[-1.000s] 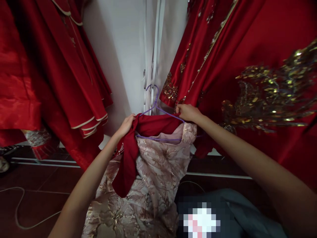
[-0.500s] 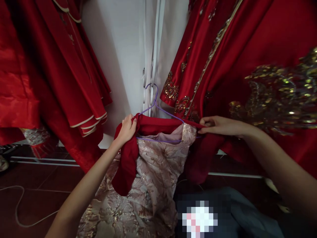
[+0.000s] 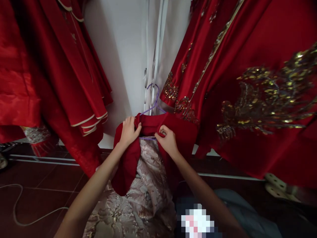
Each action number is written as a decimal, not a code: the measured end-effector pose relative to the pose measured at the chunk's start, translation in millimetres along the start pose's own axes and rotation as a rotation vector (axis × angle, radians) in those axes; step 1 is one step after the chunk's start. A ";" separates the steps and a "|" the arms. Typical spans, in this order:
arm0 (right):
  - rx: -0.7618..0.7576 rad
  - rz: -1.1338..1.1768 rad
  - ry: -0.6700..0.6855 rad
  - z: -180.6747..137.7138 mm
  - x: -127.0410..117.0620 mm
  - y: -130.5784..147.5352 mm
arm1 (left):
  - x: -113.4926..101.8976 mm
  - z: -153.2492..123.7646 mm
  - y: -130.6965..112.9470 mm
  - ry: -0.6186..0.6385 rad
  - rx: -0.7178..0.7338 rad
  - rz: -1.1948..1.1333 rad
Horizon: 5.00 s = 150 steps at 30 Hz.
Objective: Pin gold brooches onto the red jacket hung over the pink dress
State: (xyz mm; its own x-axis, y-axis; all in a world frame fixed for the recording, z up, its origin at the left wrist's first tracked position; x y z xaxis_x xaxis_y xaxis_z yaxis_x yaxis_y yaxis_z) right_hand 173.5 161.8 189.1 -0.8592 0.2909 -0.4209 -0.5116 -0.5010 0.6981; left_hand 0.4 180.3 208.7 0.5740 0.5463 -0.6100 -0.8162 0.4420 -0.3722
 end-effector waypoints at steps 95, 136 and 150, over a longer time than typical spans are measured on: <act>-0.042 0.258 -0.010 -42.0 -5.8 -2.6 | 12.8 -45.5 -65.4 0.353 0.055 -0.440; -0.016 0.530 0.041 -30.1 -1.1 -21.6 | 15.2 -39.2 -91.5 0.423 0.300 -0.168; 0.045 -0.114 -0.162 -136.0 41.2 -52.3 | 10.0 -128.2 15.8 0.349 -0.358 -0.206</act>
State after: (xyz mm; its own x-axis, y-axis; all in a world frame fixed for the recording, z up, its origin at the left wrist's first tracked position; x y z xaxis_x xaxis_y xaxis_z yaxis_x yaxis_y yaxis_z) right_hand 165.9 89.2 56.5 -0.7838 0.4727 -0.4028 -0.6025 -0.4211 0.6780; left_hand -15.3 101.6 107.0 0.7181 0.1785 -0.6726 -0.6957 0.2114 -0.6866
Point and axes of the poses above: each hand's wrist, its own z-axis towards the middle knuckle, its own x-axis out of the palm, y = z × x, the point moved 10 cm from there along z, towards the middle knuckle, and after that the axes turned 4 degrees about -x, right-handed, at the moved point
